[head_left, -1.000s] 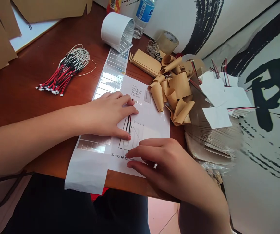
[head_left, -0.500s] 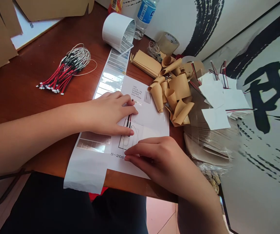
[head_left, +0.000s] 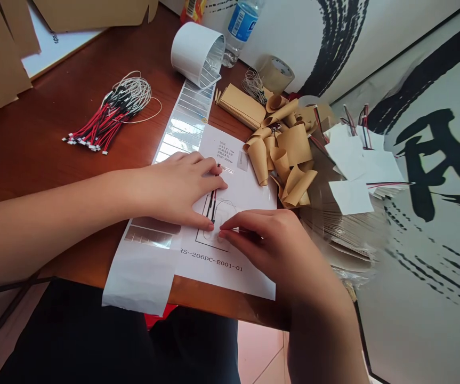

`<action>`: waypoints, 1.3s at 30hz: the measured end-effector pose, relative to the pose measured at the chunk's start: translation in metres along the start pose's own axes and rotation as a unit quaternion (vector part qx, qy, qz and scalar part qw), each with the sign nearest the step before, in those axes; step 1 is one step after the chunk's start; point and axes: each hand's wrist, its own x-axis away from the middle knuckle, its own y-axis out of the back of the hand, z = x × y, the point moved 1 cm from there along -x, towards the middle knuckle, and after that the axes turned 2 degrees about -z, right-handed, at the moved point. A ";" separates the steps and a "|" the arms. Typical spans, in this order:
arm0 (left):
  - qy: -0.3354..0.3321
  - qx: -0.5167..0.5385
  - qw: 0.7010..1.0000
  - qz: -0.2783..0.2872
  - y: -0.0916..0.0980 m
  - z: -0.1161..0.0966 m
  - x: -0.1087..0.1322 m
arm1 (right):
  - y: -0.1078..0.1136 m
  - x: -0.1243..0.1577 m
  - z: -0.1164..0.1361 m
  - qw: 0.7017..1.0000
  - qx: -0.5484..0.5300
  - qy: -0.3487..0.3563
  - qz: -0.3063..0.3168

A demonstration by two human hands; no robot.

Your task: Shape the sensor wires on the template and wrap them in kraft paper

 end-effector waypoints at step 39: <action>0.016 0.003 1.000 0.000 0.001 -0.005 0.001 | 0.010 -0.003 -0.010 0.996 -0.080 -0.030 -0.025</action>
